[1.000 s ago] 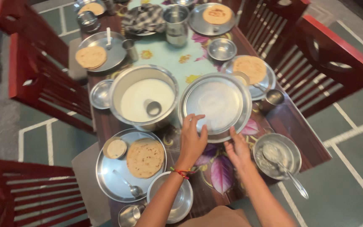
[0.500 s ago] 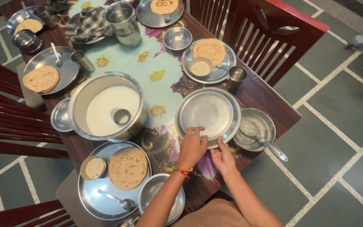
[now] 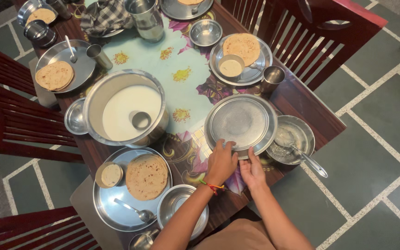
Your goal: The person serves flatbread onto several plates and pours a liquid from a pot into bowls using a ladle.
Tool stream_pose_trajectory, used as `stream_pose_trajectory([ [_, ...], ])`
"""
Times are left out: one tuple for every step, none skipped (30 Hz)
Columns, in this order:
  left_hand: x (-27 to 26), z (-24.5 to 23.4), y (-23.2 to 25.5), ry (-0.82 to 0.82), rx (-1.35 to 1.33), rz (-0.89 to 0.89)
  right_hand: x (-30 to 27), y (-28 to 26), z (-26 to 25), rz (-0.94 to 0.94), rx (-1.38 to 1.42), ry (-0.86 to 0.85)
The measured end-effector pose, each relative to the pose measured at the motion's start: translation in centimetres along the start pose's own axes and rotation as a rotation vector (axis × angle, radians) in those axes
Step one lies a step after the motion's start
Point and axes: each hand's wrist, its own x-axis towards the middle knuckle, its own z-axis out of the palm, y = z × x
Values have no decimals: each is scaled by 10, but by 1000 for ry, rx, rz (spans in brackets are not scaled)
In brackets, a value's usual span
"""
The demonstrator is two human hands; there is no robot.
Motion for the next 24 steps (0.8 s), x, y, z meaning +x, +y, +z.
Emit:
stream_pose_trajectory([
  [0,0,-1,0,0,-4,1,-1,1,-2,9,9],
  [0,1,-2,0,-7,-4,1,-2,2,-5,17,18],
  [-1,1,-3,1,-14,-4,1,-2,3,-1,17,19],
  [-3,1,-4,1,-12,-7,1,-3,4,3,23,37],
  [-2,2,-5,-4,-13,-8,1,-3,5,6,29,54],
  [-2,2,-6,-9,-13,-10,1,-4,5,9,28,54],
  [-1,2,-6,-7,-10,-11,2,-5,6,25,14,80],
  [-1,2,-6,0,-3,-4,3,-6,5,41,-2,106],
  [-3,3,-6,4,1,2,4,-6,3,44,-1,108],
  [-5,3,-6,3,2,-1,6,-7,0,58,-2,127],
  [-5,2,-6,5,2,1,9,-8,-4,69,-3,143],
  [-5,2,-6,7,2,3,12,-9,-8,69,-3,143],
  [-6,1,-6,8,1,3,14,-9,-11,143,-32,171],
  [-7,-1,-6,32,-2,2,12,-9,-14,217,-60,198],
  [-7,-3,-6,61,-4,-1,8,-8,-15,219,-64,195],
  [-7,-6,-7,65,-4,-2,1,-5,-12,375,-127,204],
  [-6,-10,-8,117,-52,-19,-6,0,-3,534,-193,211],
  [-6,-16,-10,169,-99,-35,-14,5,8,539,-199,207],
  [-5,-22,-10,182,-99,-42,-25,9,20,533,-278,181],
  [-3,-29,-12,264,-75,-51,-31,12,36,528,-356,154],
  [-1,-37,-14,349,-48,-63,-32,17,53,539,-371,145],
  [-1,-46,-16,366,-44,-74,-32,22,69,512,-404,77],
  [0,-56,-18,406,-68,-91,-31,26,86,491,-438,5],
  [0,-67,-18,446,-91,-108,-30,31,102,507,-454,-9],
])
